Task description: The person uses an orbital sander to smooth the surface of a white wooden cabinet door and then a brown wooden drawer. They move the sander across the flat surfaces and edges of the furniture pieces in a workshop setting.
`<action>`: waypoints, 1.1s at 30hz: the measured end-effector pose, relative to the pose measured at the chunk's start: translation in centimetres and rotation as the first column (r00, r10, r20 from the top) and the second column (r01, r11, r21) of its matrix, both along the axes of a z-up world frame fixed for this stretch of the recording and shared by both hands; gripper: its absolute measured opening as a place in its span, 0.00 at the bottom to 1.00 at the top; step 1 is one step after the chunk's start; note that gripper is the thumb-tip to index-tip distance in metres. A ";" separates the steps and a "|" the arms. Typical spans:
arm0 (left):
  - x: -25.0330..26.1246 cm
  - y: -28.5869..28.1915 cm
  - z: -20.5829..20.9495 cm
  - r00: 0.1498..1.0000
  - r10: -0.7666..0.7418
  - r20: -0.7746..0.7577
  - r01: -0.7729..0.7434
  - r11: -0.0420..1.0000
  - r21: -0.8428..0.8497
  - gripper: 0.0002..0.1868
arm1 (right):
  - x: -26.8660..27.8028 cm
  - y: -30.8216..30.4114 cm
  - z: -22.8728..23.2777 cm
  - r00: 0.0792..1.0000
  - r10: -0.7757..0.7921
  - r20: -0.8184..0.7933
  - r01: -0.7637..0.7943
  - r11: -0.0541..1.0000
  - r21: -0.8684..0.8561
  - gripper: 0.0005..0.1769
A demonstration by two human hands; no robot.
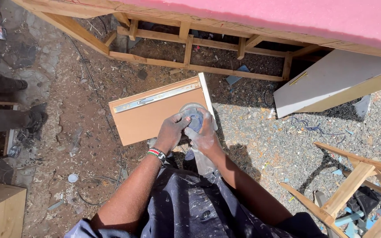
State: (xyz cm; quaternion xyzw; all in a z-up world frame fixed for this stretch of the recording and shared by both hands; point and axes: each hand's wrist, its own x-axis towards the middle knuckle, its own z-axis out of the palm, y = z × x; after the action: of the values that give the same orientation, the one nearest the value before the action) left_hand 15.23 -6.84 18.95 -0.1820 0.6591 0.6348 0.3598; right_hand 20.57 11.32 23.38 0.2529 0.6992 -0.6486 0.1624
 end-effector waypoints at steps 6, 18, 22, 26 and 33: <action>0.9 0.6 1.8 0.997 0.068 0.027 -0.068 0.998 -0.015 0.35 | -0.3 -0.7 3.0 0.993 0.107 -0.046 -0.104 0.993 0.063 0.52; 3.4 -14.3 4.8 0.960 0.255 0.117 -0.256 0.967 -0.013 0.32 | -0.3 -14.0 1.8 0.968 0.247 -0.035 -0.246 0.969 0.026 0.58; 3.9 -20.3 4.1 0.940 0.325 0.105 -0.328 0.945 0.013 0.29 | -0.5 -19.7 2.3 0.936 0.349 -0.052 -0.349 0.937 0.007 0.54; 3.9 -25.6 2.5 0.930 0.325 0.170 -0.318 0.946 -0.068 0.32 | -1.3 -24.8 4.3 0.915 0.394 -0.083 -0.386 0.917 0.097 0.51; 3.5 -27.7 7.0 0.944 0.250 0.215 -0.216 0.961 -0.171 0.29 | -1.6 -27.3 3.9 0.916 0.394 -0.071 -0.389 0.918 0.083 0.51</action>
State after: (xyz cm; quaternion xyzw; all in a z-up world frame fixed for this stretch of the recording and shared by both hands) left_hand 18.76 -34.52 25.98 -0.3581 0.6302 0.5974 0.3432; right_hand 19.01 -16.02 27.23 0.0848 0.7633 -0.5897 0.2499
